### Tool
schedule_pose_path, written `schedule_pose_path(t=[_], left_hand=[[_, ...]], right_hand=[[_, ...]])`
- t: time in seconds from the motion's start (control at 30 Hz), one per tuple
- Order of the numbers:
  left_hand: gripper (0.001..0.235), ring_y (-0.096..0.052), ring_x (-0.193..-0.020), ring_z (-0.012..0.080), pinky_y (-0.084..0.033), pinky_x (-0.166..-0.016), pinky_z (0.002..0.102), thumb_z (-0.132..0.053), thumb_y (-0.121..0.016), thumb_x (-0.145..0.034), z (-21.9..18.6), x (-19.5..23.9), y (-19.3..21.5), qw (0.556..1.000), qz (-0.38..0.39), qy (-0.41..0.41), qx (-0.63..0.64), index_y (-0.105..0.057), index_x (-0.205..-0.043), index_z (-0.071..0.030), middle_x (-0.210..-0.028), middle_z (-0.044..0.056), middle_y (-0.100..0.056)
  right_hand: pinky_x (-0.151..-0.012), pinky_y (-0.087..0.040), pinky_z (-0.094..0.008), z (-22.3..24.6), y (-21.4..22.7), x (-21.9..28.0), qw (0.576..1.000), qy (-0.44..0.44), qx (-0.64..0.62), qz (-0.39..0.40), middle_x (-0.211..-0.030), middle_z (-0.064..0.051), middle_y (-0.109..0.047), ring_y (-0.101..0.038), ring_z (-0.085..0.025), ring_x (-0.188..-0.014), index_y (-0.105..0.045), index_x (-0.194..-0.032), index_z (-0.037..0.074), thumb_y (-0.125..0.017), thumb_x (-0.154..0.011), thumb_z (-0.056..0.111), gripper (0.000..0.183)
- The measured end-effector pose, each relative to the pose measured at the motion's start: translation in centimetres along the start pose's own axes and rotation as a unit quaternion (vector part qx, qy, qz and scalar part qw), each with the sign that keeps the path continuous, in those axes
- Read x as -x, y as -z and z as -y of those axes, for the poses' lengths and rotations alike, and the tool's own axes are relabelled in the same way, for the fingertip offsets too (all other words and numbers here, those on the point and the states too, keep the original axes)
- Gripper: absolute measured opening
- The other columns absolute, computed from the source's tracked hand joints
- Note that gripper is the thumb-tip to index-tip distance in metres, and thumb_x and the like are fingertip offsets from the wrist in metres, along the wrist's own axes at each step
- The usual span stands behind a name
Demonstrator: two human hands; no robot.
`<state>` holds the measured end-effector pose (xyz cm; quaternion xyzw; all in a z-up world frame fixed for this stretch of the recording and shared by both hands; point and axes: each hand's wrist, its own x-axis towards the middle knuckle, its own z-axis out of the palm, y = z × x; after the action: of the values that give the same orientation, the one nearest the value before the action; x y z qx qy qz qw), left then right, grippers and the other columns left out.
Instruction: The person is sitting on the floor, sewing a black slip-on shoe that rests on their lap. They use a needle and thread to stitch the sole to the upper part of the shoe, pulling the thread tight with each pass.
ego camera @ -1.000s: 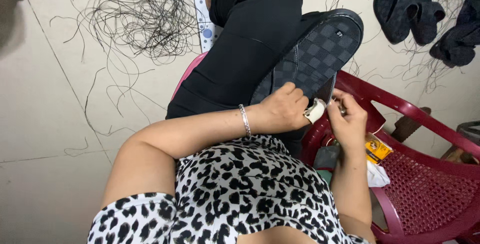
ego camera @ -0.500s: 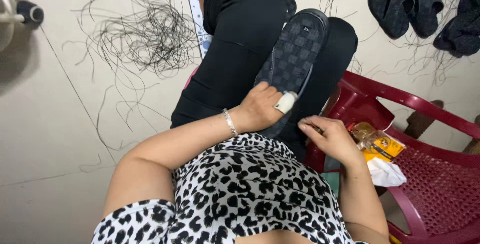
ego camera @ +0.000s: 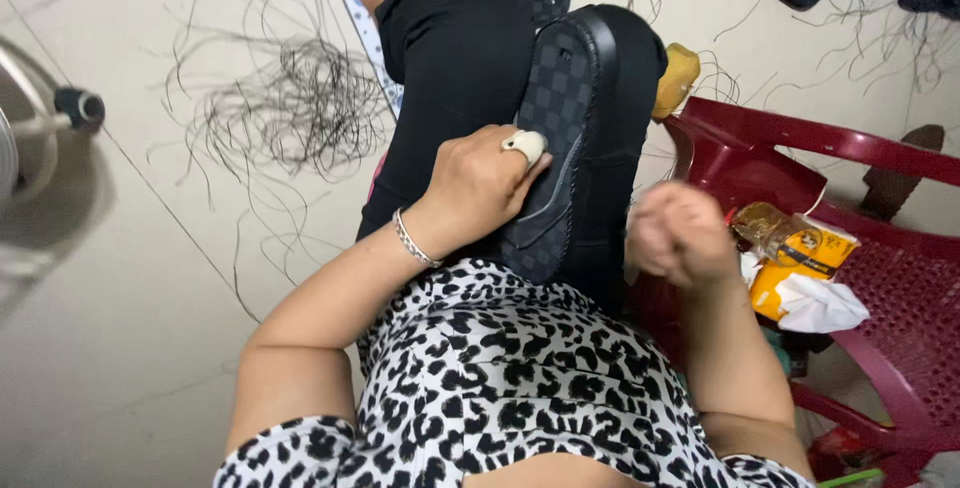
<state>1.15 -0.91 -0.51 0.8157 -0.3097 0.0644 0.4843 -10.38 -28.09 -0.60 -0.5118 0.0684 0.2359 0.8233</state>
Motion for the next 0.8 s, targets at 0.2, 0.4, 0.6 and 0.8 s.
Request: schedule_pose_path(t=[0.2, 0.4, 0.6, 0.8], left_hand=[[0.038, -0.052, -0.052, 0.0234, -0.04, -0.043, 0.034, -0.009, -0.073, -0.086, 2.2, 0.6, 0.1, 0.992, -0.03, -0.01, -0.124, -0.049, -0.057, -0.011, -0.057, 0.0, -0.043], [0.027, -0.062, -0.064, 0.025, -0.047, -0.047, 0.033, -0.015, -0.072, -0.094, 0.8, -0.2, 1.7, 0.993, 0.0, 0.015, -0.117, -0.058, -0.072, -0.007, -0.078, 0.004, -0.054], [0.022, -0.074, -0.098, 0.0344, -0.061, -0.071, 0.039, -0.014, -0.07, -0.099, -0.3, 0.6, 1.6, 0.994, -0.025, 0.041, -0.098, -0.072, -0.116, -0.002, -0.118, 0.016, -0.063], [0.012, -0.073, -0.089, 0.0345, -0.059, -0.067, 0.038, -0.01, -0.069, -0.094, -2.0, 0.9, -0.4, 0.999, -0.043, -0.014, -0.01, -0.073, -0.092, 0.001, -0.106, 0.016, -0.07]], right_hand=[[-0.05, -0.052, -0.033, 1.4, -2.0, -0.2, 0.969, -0.033, 0.243, -0.013, -0.062, -0.009, -0.063, -0.06, -0.018, -0.052, -0.072, -0.108, -0.001, -0.061, -0.099, 0.015, 0.021], [-0.05, -0.052, -0.034, 0.8, 0.6, 0.8, 0.945, -0.034, 0.322, -0.034, -0.062, -0.01, -0.068, -0.062, -0.017, -0.054, -0.076, -0.086, 0.006, -0.073, -0.09, 0.013, 0.009], [-0.053, -0.053, -0.035, 1.2, -0.1, -1.7, 0.96, -0.024, 0.264, 0.089, -0.065, -0.012, -0.063, -0.063, -0.021, -0.057, -0.073, -0.089, 0.0, -0.064, -0.099, 0.017, 0.022], [-0.066, -0.059, -0.033, 4.3, -0.6, -1.7, 0.929, -0.07, 0.306, 0.196, -0.075, -0.007, -0.074, -0.072, -0.018, -0.07, -0.079, -0.086, 0.011, -0.062, -0.099, 0.026, 0.027]])
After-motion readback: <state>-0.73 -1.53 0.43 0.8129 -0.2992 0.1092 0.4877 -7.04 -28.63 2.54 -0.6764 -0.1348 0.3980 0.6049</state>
